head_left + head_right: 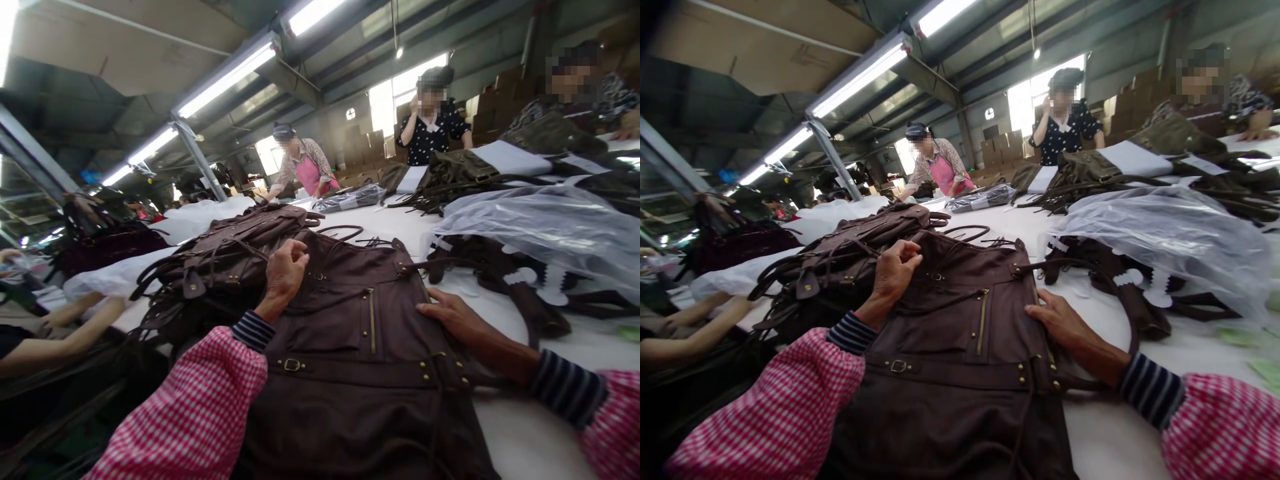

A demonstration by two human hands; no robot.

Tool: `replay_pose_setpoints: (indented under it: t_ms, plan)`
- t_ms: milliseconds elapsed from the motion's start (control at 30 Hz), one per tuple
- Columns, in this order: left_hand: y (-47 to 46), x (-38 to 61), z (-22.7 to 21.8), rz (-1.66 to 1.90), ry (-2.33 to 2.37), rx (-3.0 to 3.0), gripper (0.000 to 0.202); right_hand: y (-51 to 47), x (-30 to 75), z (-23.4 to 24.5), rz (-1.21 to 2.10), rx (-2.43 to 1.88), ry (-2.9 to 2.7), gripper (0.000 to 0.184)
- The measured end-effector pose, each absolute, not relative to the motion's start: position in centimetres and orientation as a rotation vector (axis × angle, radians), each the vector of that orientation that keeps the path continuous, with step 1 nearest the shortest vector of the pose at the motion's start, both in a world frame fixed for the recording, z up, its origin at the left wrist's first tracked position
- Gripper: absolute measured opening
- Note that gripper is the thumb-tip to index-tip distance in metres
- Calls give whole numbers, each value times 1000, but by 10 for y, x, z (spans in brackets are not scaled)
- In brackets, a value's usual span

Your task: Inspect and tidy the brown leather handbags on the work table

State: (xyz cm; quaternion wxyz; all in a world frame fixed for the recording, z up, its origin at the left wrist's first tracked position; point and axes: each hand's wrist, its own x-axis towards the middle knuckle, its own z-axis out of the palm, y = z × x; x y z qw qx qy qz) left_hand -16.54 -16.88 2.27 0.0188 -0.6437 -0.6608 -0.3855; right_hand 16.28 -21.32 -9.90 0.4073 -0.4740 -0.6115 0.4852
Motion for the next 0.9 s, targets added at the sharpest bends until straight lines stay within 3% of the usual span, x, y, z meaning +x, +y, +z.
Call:
replay_pose_setpoints:
  t_ms: [167,333,433,567,700,800,900]
  plan:
    - [-172,-96,12,-922,-1717,-2456,17,-213,162,-98,1262,-1184,-1522,48]
    - [-160,-16,-23,-645,-1462,-2890,51,-212,156,-101,1231,-1104,-1542,46]
    - [-141,15,-38,-635,-1544,-2950,63,-209,157,-98,1209,-1083,-1585,38]
    - [-117,23,-42,-780,-1663,-2966,57,-209,171,-79,1274,-1226,-1762,26]
    - [-109,2,-29,-1026,-1690,-3111,36,-214,188,-48,758,-1288,-1911,34]
    - [-113,-20,-19,-1287,-1756,-3200,21,-224,197,-22,261,-1195,-1769,29]
    - [-121,-45,-16,-1605,-1876,-3166,18,-236,206,0,-29,-1108,-1595,25]
